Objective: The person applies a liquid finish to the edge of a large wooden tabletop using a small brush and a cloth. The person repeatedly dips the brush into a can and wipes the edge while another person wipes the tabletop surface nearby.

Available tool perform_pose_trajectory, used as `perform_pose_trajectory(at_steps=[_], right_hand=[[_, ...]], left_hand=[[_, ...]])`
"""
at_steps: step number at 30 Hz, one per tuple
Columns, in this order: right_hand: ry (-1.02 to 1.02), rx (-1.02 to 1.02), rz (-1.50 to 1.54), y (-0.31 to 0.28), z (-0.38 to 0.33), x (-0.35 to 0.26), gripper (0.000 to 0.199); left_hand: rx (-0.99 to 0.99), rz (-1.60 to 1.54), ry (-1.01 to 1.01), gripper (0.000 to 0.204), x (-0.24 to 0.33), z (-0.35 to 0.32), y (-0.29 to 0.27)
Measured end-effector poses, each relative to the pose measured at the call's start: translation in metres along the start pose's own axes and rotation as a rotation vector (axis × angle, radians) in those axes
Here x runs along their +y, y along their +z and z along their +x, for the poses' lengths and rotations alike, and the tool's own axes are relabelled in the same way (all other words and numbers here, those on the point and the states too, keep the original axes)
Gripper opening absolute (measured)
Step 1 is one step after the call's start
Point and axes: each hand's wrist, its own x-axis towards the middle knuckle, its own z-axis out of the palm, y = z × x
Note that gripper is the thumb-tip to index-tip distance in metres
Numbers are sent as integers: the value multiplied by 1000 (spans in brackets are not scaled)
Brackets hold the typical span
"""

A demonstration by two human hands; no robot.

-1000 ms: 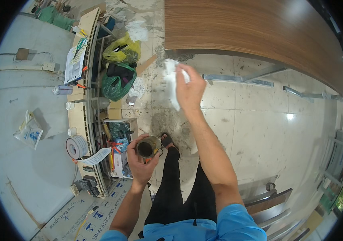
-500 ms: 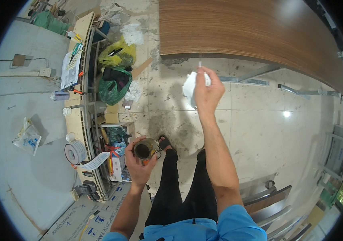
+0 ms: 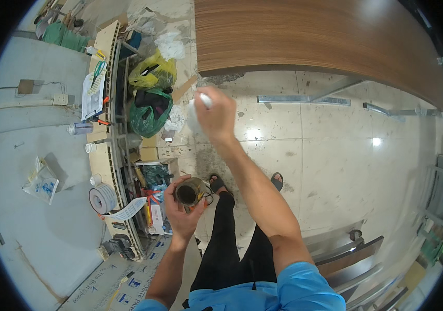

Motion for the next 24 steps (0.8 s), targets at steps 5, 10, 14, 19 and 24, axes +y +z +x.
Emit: perform_pose_trajectory(at_steps=[5,10,14,19,24], right_hand=[[192,61,148,-11,-4,2,17],[92,11,14,-13,3,-3,21],[191,11,15,-12,2,-12,23],[263,-92,66,-19,1,-10,23],[282,-26,97,-18,5,-10,21]], left_hand=[[10,-92,-18,74,4,-1,0],[-24,-17,2,75,0,-1,0],[-3,-40,7,75,1,-2,-1],[-9,-46,36,76,-1,-3,-4],[2,-26,22,75,-2,-4,-7]])
